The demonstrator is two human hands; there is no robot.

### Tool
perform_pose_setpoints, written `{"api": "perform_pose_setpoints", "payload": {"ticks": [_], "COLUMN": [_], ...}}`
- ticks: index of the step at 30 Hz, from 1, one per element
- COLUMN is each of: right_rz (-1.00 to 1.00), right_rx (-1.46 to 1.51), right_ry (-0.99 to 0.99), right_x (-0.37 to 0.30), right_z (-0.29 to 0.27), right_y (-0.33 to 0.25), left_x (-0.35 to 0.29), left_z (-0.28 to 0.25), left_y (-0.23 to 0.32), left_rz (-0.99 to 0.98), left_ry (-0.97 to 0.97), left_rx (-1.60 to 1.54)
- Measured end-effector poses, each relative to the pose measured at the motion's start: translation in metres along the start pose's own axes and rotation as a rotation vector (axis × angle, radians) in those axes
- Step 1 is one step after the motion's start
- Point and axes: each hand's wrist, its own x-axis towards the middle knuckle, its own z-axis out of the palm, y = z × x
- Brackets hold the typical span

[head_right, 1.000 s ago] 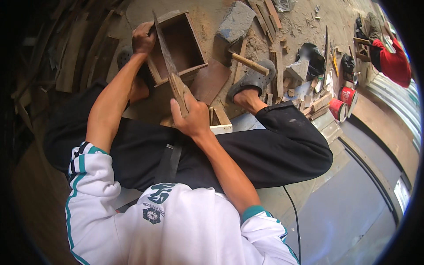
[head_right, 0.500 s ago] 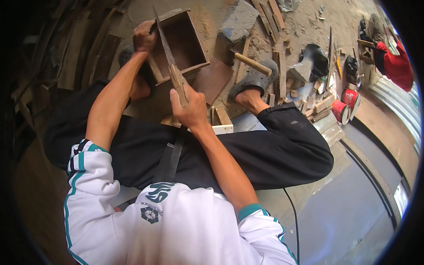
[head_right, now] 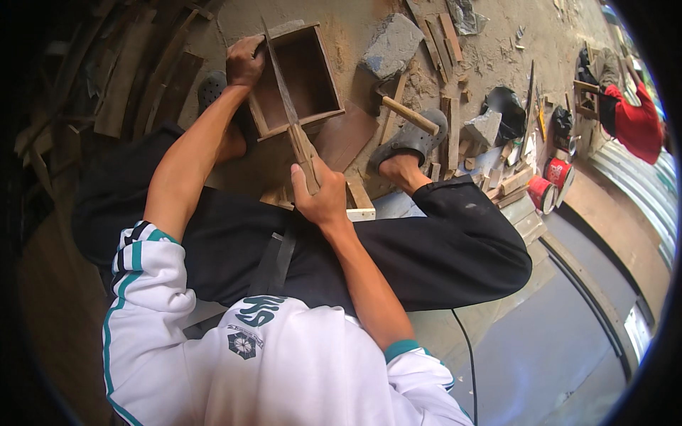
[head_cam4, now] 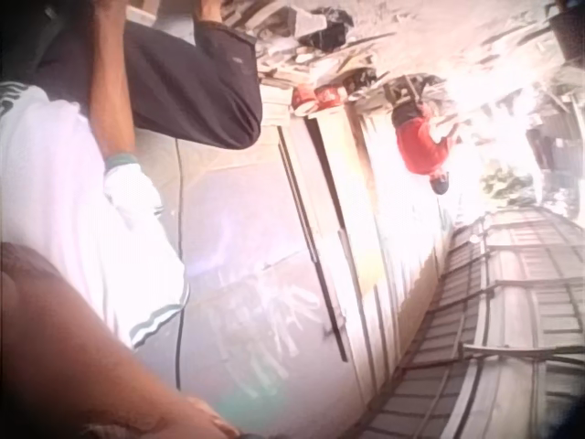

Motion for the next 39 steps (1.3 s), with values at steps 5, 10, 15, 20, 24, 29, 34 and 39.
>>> {"api": "perform_pose_setpoints", "payload": {"ticks": [5, 10, 15, 20, 24, 29, 34, 39], "right_rz": [-0.009, 0.045, 0.044, 0.051, 0.086, 0.063, 0.107, 0.066], "right_rx": [-0.031, -0.002, -0.062, -0.003, 0.0, 0.04, -0.023, 0.02], "right_ry": [-0.007, -0.028, -0.041, -0.055, -0.035, -0.011, -0.037, 0.015], "right_x": [0.032, 0.002, 0.029, 0.006, 0.029, -0.006, 0.027, 0.002], "right_z": [0.01, -0.003, 0.013, 0.001, 0.011, 0.001, 0.02, 0.01], "right_y": [0.002, -0.004, 0.008, 0.009, 0.017, 0.008, 0.015, 0.008], "left_x": [0.01, 0.008, 0.008, 0.008, 0.011, 0.004, 0.009, 0.011], "left_z": [0.002, -0.003, 0.003, -0.004, 0.001, -0.002, 0.003, -0.002], "left_y": [0.003, 0.005, 0.005, 0.005, 0.005, 0.002, 0.006, 0.004], "left_rz": [-0.015, 0.0, -0.021, 0.018, 0.021, 0.019, 0.064, 0.039], "left_ry": [0.009, 0.068, 0.072, 0.072, 0.064, 0.076, 0.07, 0.083], "left_rx": [-0.008, -0.03, -0.024, -0.023, 0.004, 0.003, -0.008, -0.028]}}
